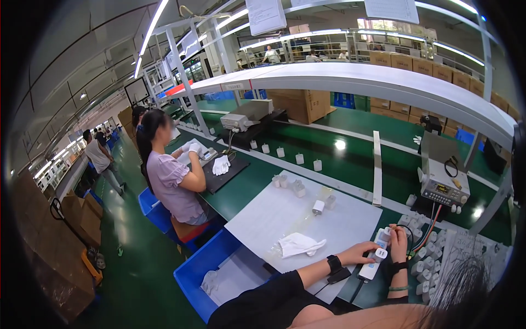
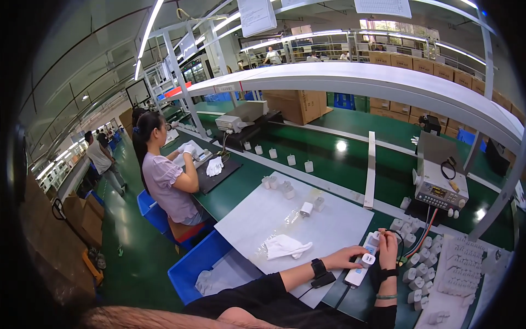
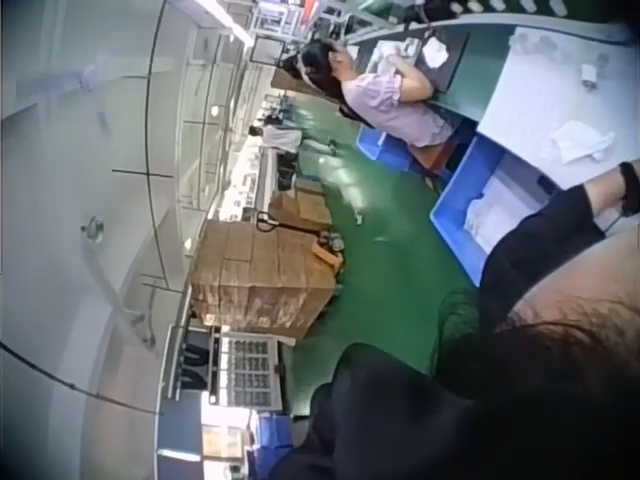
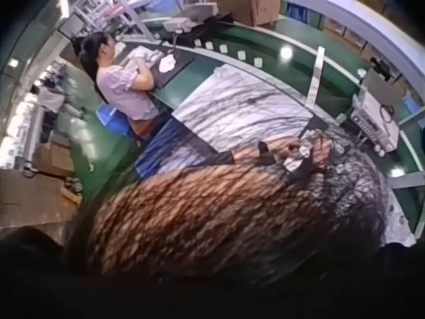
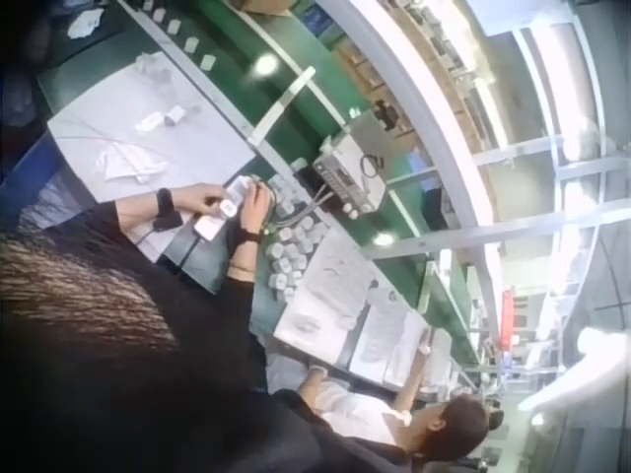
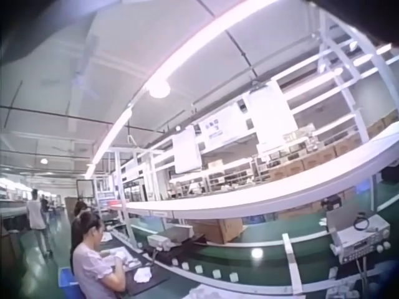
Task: The person tests power adapters by plugging them into a power strip, touching the contacts with a probe, and placing them onto a conveyor belt. The person also wipes the adapters with a cloth and moves them between the belt and the work surface by hand.
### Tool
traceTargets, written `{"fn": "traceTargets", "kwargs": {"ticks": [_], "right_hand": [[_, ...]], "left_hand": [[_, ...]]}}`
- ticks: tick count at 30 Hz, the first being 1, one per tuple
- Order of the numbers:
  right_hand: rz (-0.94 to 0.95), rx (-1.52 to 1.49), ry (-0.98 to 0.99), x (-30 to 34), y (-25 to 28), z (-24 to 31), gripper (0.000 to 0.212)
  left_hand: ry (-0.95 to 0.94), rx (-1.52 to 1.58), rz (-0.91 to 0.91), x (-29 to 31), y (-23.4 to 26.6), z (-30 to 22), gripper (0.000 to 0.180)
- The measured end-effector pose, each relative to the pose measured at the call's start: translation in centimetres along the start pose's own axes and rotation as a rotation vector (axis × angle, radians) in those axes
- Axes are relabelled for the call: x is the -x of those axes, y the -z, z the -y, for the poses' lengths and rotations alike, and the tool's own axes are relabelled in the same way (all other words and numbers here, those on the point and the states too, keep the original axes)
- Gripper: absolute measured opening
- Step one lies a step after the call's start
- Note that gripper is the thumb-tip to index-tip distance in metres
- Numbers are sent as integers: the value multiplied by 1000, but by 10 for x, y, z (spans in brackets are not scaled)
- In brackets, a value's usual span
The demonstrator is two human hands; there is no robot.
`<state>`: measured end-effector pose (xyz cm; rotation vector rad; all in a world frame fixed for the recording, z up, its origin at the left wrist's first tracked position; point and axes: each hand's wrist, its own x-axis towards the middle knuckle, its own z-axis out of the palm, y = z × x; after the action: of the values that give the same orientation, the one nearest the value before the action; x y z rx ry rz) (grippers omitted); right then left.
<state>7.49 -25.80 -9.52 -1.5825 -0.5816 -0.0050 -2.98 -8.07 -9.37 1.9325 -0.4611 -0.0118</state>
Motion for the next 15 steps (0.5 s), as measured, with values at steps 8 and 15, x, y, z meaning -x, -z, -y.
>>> {"fn": "traceTargets", "kwargs": {"ticks": [8, 15], "right_hand": [[-14, 36, -17, 1, -3, 4, 16], [69, 336, -59, -6, -14, 45, 29]], "left_hand": [[-82, -23, -41, 4, -1, -1, 51], [29, 225, -10, 9, -5, 25, 51]]}}
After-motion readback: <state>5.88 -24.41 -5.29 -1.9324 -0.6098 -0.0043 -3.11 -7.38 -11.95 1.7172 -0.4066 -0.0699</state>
